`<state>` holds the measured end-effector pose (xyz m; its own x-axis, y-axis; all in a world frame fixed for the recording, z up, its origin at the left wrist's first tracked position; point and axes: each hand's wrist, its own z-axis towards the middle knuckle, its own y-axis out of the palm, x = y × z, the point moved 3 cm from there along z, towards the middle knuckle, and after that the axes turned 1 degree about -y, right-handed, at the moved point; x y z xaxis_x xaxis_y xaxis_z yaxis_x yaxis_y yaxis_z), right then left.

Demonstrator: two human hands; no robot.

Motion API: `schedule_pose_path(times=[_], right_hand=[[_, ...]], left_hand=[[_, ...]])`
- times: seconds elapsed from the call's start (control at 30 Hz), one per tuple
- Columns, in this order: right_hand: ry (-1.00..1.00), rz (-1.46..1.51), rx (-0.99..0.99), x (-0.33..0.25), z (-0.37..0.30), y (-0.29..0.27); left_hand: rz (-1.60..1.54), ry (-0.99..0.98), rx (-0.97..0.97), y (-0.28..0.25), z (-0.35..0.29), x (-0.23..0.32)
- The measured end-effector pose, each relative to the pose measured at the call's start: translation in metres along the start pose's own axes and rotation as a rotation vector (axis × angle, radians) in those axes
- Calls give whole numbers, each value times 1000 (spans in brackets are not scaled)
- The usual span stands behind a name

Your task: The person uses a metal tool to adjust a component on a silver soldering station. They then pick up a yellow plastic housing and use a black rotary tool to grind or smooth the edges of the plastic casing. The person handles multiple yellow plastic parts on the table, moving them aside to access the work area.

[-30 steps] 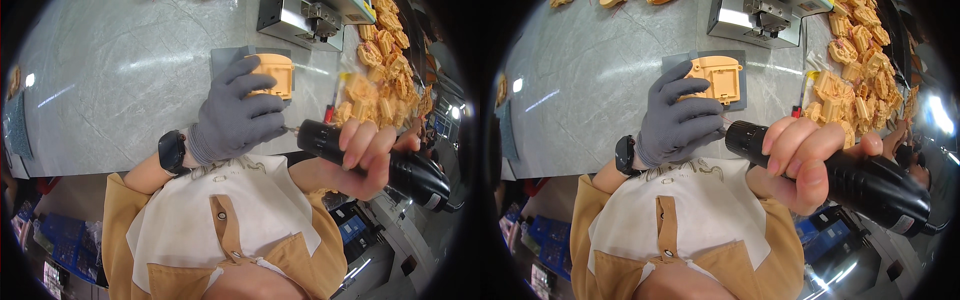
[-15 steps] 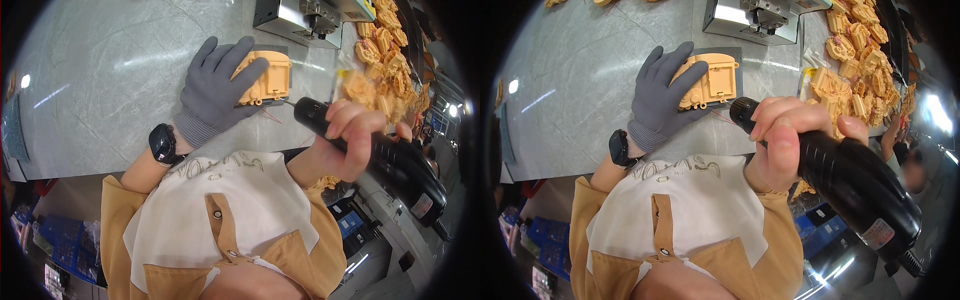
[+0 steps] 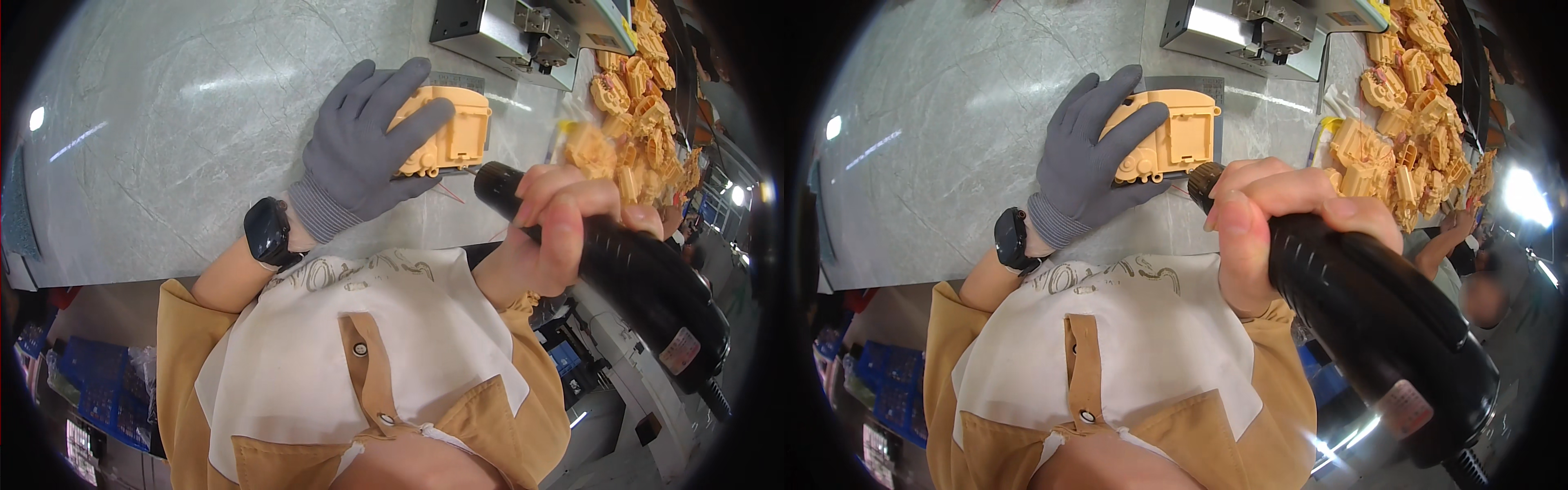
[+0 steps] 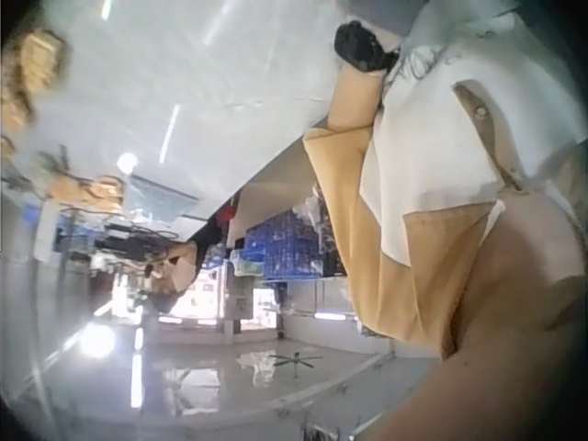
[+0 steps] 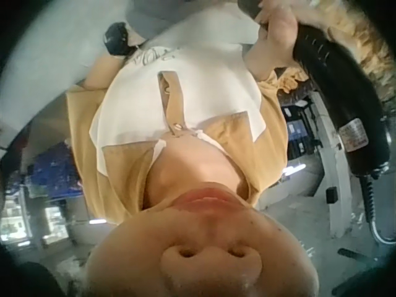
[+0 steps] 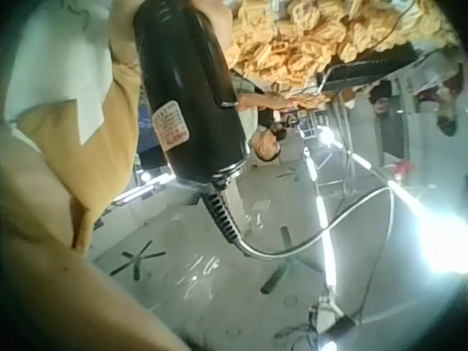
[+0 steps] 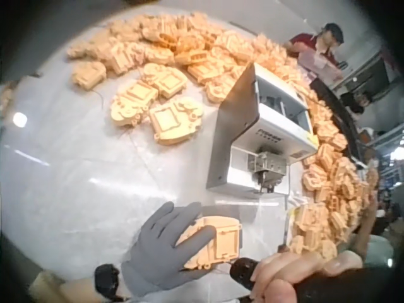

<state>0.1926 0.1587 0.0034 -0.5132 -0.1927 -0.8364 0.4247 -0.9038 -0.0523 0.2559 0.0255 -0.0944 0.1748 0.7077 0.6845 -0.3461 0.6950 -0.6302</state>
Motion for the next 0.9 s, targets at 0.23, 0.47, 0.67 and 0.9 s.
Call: schedule_pose_path(times=[0.23, 0.47, 0.67, 0.9], right_hand=[[9, 157, -5, 1, 2, -3], [-148, -81, 352, 20, 78, -36], [-248, -99, 337, 51, 99, -22], [-54, 86, 255, 11, 39, -15]], left_hand=[[-33, 21, -5, -1, 1, -1], [-134, 51, -14, -5, -1, -9], [-133, 41, -43, -5, 2, -6], [-84, 9, -34, -7, -2, -8]])
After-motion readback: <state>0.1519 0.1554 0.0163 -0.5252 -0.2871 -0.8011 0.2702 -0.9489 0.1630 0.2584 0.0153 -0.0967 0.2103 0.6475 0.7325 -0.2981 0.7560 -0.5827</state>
